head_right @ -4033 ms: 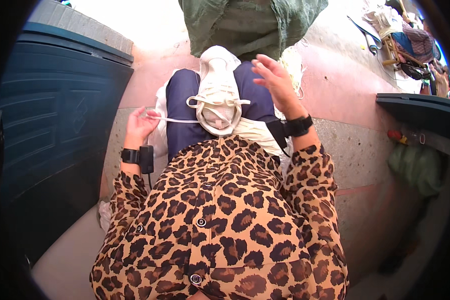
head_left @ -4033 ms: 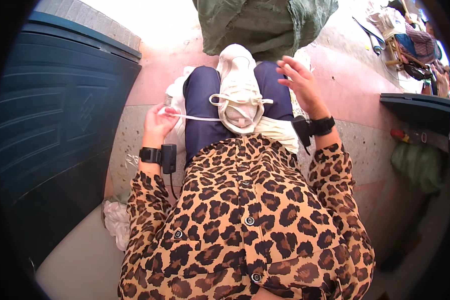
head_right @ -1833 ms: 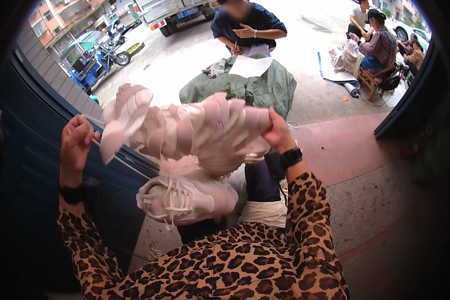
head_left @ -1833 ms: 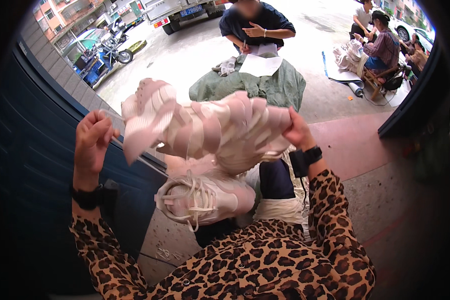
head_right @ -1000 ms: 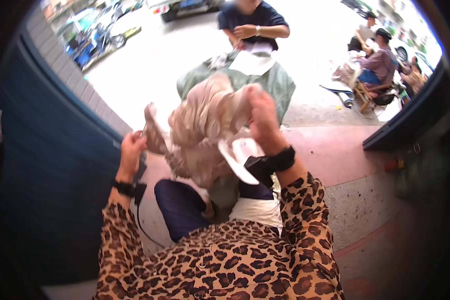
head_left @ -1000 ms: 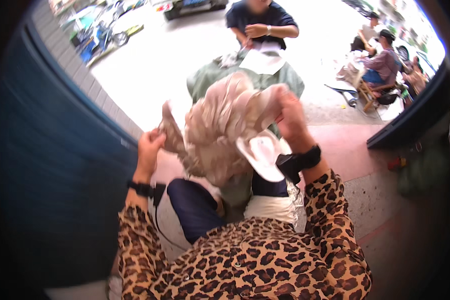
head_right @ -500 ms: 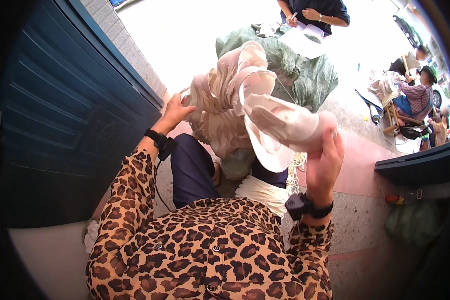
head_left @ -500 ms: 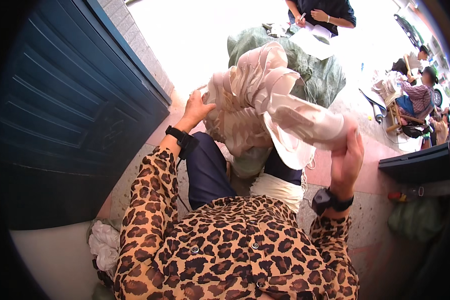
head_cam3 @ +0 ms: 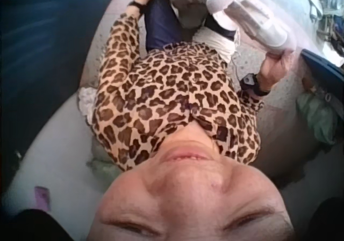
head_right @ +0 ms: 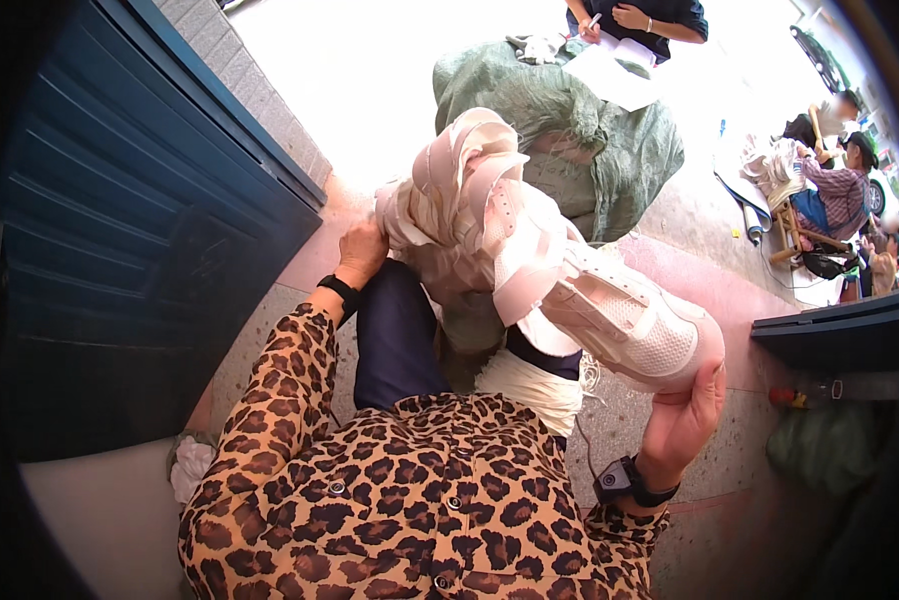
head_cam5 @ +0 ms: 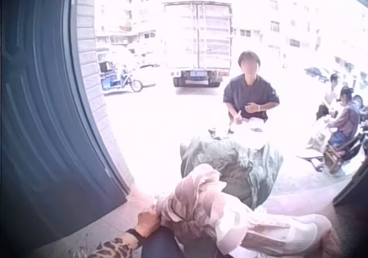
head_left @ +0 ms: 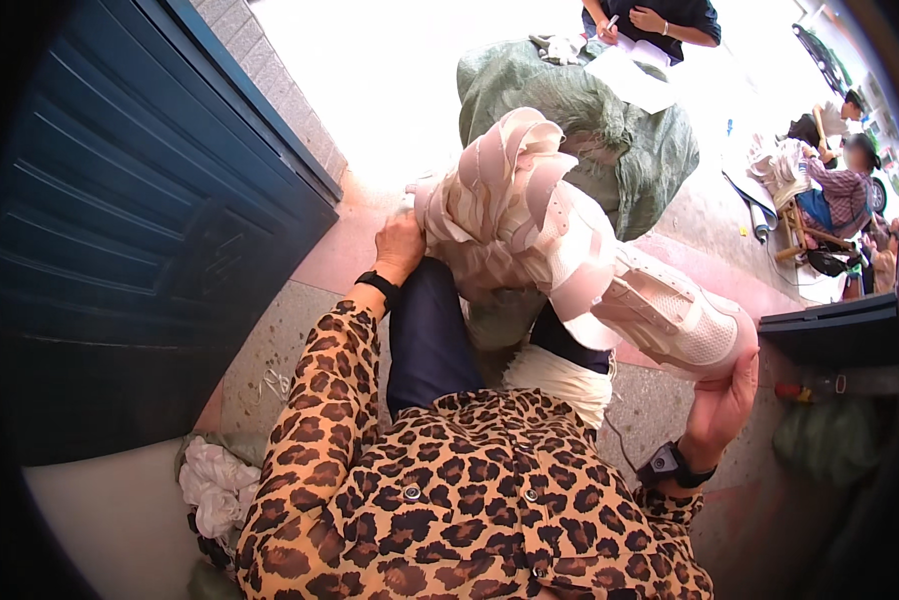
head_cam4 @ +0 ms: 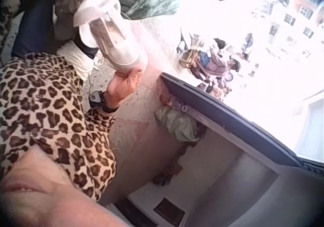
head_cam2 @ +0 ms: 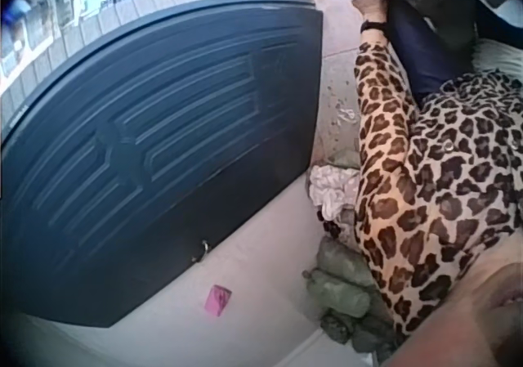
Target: Lacing and tagging white athletic shoes during footwear manufacturing.
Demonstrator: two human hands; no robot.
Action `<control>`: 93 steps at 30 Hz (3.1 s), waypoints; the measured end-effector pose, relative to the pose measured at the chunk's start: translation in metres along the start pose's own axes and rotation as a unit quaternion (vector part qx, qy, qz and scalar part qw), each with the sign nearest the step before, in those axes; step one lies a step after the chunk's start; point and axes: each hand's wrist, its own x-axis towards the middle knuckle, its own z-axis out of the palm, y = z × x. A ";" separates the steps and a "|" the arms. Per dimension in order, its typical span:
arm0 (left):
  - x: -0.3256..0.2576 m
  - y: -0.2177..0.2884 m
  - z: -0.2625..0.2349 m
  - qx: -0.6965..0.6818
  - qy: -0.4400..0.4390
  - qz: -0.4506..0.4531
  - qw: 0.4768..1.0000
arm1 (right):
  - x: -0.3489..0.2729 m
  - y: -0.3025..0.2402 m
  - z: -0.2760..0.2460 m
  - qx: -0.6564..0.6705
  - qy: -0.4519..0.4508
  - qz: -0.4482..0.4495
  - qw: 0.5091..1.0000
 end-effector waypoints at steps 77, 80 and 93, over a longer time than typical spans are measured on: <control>-0.081 0.067 -0.102 -0.335 -0.003 0.070 0.940 | 0.076 0.208 0.051 0.099 -0.148 0.294 0.939; -0.084 0.045 -0.102 -0.332 -0.009 0.005 0.943 | 0.107 0.214 0.007 0.131 -0.111 0.293 0.941; -0.110 0.075 -0.041 -0.239 -0.026 0.175 0.955 | 0.087 0.227 -0.038 0.079 -0.115 0.385 0.912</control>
